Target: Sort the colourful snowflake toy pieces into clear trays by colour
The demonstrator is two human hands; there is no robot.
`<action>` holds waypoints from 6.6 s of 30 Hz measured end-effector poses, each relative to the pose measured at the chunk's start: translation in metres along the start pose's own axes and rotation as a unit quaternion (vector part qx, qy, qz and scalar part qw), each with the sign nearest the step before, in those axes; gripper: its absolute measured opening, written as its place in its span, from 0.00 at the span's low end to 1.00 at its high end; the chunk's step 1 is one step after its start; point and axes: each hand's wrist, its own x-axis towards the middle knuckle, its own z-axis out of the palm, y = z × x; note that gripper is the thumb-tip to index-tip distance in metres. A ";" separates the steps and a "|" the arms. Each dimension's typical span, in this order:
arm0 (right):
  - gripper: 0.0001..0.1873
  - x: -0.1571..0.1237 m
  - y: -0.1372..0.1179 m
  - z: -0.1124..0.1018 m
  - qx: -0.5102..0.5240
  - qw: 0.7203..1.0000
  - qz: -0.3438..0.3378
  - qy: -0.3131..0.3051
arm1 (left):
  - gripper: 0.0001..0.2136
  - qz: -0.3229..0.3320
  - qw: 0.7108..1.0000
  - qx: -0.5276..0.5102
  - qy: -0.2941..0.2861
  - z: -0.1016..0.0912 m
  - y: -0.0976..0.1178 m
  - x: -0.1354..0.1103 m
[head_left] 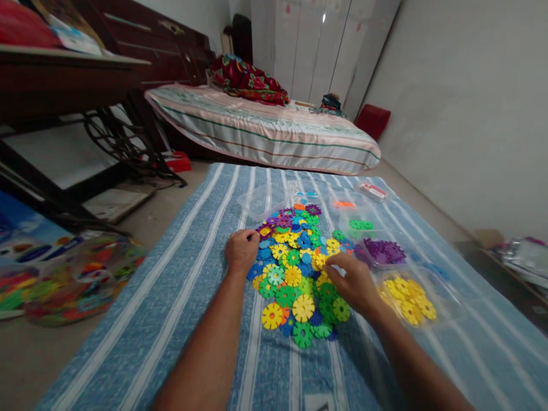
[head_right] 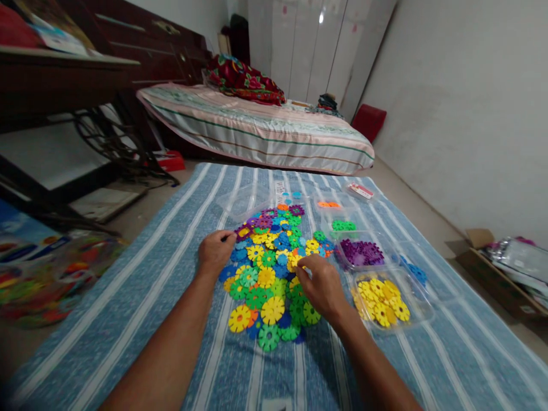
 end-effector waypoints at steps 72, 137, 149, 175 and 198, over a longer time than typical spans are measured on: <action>0.19 -0.053 -0.028 0.024 -0.193 0.980 0.022 -0.052 | 0.16 -0.012 1.000 -0.001 0.003 0.000 0.003 0.004; 0.09 -0.079 0.005 0.014 -0.140 0.990 0.004 0.015 | 0.13 0.010 1.000 -0.002 -0.007 -0.001 -0.001 0.000; 0.15 -0.029 0.034 0.032 0.039 0.993 0.088 0.066 | 0.10 0.040 0.999 0.017 -0.018 -0.005 -0.003 -0.006; 0.10 -0.041 0.030 0.030 0.081 0.995 -0.022 0.060 | 0.09 0.083 0.996 -0.027 -0.031 -0.022 -0.017 -0.052; 0.10 -0.025 -0.037 0.063 -0.040 0.969 -0.230 0.079 | 0.12 0.084 0.993 -0.077 -0.028 -0.023 -0.023 -0.043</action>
